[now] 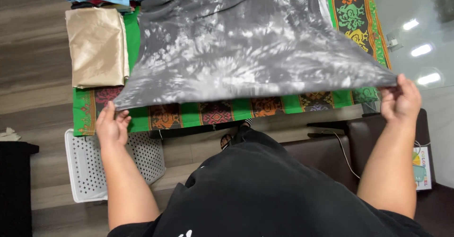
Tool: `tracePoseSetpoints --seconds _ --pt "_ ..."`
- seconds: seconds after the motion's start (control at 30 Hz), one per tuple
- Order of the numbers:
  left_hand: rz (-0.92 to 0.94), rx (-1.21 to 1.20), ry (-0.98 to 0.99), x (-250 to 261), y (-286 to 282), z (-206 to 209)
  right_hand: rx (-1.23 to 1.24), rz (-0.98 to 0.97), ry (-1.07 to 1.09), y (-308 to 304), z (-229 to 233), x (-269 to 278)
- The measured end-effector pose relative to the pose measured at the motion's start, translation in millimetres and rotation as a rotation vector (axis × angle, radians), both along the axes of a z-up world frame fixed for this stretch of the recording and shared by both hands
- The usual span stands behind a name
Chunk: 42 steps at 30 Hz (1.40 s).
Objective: The person folds clothes by hand. The person takes items from a basket, spreads them out on a table, and folds a tie-dye shirt, a pair of blue patterned shorts, and a black floral dress, placing each onto a stack.
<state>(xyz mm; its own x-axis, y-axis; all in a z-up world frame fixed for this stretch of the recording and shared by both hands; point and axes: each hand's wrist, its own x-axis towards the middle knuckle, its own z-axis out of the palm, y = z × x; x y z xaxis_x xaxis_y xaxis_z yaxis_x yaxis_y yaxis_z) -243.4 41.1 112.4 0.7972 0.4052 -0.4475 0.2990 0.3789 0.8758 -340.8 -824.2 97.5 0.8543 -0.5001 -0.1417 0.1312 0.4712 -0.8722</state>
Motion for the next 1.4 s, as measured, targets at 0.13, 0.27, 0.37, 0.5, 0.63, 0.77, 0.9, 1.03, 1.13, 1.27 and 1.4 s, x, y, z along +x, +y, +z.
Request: tracePoseSetpoints --seconds 0.13,0.27,0.37,0.5,0.63,0.77,0.9,1.03,1.13,1.27,1.4 --pt "-0.077 0.211 0.193 -11.3 9.3 -28.1 -0.213 -0.090 0.452 23.9 -23.1 -17.4" --pt "-0.174 0.404 0.441 -36.6 22.4 -74.2 -0.374 -0.096 0.752 54.6 -49.4 -38.3" --pt "-0.310 0.402 0.507 -51.0 33.0 -88.0 -0.363 -0.103 0.787 57.8 -57.0 -40.9" --pt "-0.292 0.277 0.540 -58.8 37.3 -79.7 -0.245 -0.054 0.844 46.4 -53.3 -34.4" --pt "-0.218 0.211 0.335 -54.7 30.8 -65.5 0.029 0.048 0.669 25.3 -34.4 -22.5" --pt "-0.029 0.088 0.078 -42.6 32.2 -54.4 0.195 0.077 0.186 -6.5 -6.8 -42.1" --pt "0.009 -0.010 -0.033 -21.2 30.7 -43.1 -0.078 0.119 0.345 -33.5 17.6 -49.0" --pt "-0.041 0.100 -0.073 2.9 8.3 -36.0 -0.334 0.324 0.776 -21.8 9.4 -14.0" --pt "-0.028 0.063 -0.216 8.0 -6.1 -17.7 -0.271 0.358 0.674 -34.2 9.6 -10.1" --pt "-0.017 -0.139 -0.224 4.3 8.8 -6.0 -0.449 0.388 0.815 -62.6 30.0 -20.9" --pt "-0.276 0.101 -0.231 -10.5 36.0 -12.4 -0.633 0.676 0.989 -69.0 48.6 -2.3"
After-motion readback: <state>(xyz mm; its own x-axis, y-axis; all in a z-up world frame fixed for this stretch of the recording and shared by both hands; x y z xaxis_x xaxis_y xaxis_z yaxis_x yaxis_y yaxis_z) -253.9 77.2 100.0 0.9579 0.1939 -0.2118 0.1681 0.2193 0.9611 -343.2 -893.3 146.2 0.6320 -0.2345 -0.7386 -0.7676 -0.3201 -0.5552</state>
